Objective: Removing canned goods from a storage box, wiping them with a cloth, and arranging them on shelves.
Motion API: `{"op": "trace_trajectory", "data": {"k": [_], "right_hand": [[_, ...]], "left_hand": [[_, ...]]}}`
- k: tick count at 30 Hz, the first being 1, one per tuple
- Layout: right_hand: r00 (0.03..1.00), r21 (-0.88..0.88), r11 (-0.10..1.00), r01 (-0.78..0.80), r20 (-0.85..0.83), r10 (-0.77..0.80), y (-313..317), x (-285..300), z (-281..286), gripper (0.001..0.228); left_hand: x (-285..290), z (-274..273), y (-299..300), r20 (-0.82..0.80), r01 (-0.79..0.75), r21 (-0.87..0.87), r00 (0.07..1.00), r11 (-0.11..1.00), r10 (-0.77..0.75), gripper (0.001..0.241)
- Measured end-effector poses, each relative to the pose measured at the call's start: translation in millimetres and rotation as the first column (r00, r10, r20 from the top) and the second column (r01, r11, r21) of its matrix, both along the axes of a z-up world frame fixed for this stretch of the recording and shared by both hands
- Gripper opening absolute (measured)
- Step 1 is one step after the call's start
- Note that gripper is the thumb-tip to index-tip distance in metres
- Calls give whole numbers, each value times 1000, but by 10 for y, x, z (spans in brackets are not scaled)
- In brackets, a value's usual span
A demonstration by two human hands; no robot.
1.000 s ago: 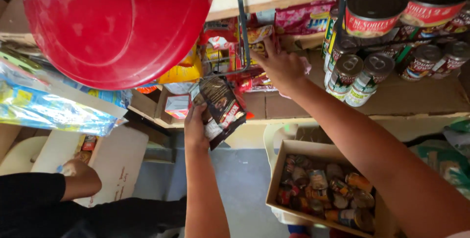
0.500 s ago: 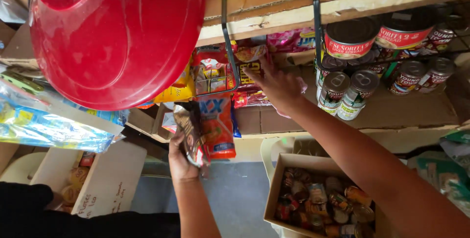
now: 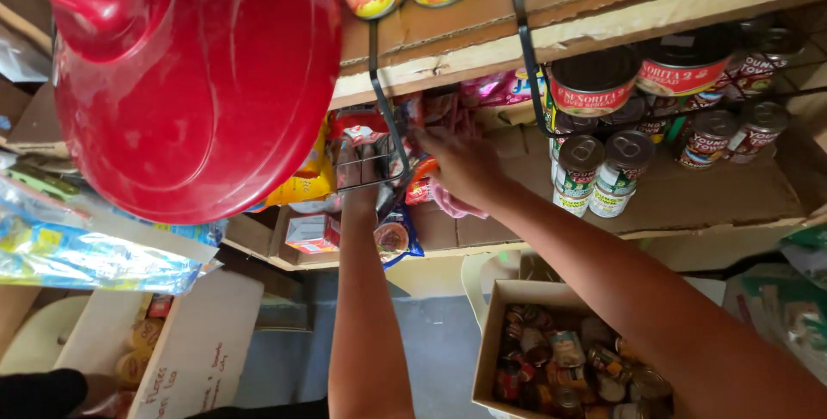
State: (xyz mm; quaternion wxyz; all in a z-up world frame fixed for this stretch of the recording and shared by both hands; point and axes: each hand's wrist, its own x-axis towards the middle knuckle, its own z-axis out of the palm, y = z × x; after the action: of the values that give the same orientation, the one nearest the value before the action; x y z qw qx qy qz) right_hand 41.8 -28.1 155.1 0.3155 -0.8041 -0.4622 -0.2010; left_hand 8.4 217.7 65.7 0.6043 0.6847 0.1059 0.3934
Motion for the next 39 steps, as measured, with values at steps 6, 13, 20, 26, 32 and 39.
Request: {"op": "trace_trajectory", "data": {"k": [6, 13, 20, 26, 32, 39], "right_hand": [[997, -74, 997, -5, -72, 0, 209, -83, 100, 64], [996, -158, 987, 32, -72, -44, 296, -28, 5, 69], [986, -266, 959, 102, -102, -133, 43, 43, -46, 105], [979, -283, 947, 149, -94, -182, 31, 239, -232, 98], [984, -314, 941, 126, -80, -158, 108, 387, -435, 98], [982, -288, 956, 60, -154, -108, -193, 167, -191, 109]], "left_hand": [[-160, 340, -251, -197, -149, 890, 727, 432, 658, 33], [-173, -260, -19, -79, -79, 975, 753, 209, 653, 48], [-564, 463, -546, -170, -17, 587, 975, 810, 144, 119], [-446, 41, -36, -201, 27, 754, 961, 656, 191, 88], [-579, 312, -455, -202, -2, 632, 965, 775, 167, 86], [-689, 234, -630, -9, -188, 693, 963, 696, 269, 100]]}}
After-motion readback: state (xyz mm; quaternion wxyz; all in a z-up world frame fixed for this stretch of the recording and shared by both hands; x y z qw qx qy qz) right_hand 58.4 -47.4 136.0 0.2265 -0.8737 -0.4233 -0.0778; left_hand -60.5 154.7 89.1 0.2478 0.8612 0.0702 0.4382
